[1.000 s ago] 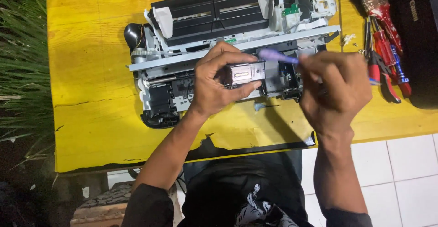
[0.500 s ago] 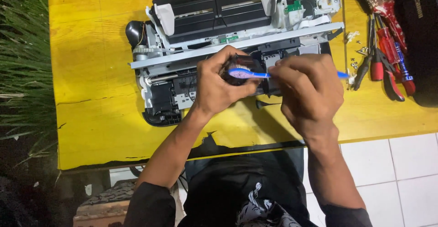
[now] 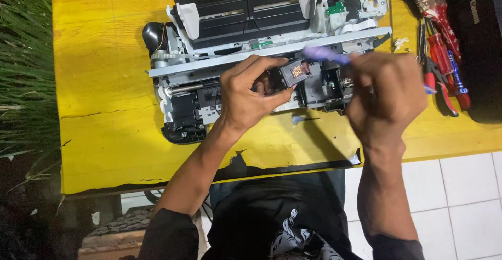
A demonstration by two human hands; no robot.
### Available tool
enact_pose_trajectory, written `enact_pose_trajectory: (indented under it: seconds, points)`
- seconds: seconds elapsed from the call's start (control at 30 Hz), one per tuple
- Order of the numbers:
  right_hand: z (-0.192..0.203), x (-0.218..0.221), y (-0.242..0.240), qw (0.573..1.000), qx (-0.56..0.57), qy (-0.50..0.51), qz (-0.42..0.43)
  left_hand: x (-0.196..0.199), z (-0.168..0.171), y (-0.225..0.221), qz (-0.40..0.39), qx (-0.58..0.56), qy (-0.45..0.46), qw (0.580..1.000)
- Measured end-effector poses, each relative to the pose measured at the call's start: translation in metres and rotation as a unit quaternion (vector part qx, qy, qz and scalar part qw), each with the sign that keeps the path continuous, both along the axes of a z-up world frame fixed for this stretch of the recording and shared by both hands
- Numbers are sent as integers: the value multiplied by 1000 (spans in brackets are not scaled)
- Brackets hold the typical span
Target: Removing ink cartridges from a printer, cleaning the contact points with a small brush, and reinstalling them into the carriage.
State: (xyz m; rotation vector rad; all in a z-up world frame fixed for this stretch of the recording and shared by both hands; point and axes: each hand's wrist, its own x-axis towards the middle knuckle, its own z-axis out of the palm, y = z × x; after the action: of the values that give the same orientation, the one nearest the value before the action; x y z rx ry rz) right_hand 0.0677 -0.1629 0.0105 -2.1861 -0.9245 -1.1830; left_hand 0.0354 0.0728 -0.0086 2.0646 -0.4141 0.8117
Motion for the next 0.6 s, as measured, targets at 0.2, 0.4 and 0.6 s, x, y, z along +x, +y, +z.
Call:
enact_pose_trajectory:
  seconds: [0.2,0.4,0.6]
  points:
    - [28,-25,9,989,14,89,119,1,-4,0,-9,10,-1,1000]
    - [25,-18,8,996,42,68,39,3,-10,2,-13,9,-25,1000]
    - [4,-10,4,996,30,43,71,2,-9,-2,4,21,-32,999]
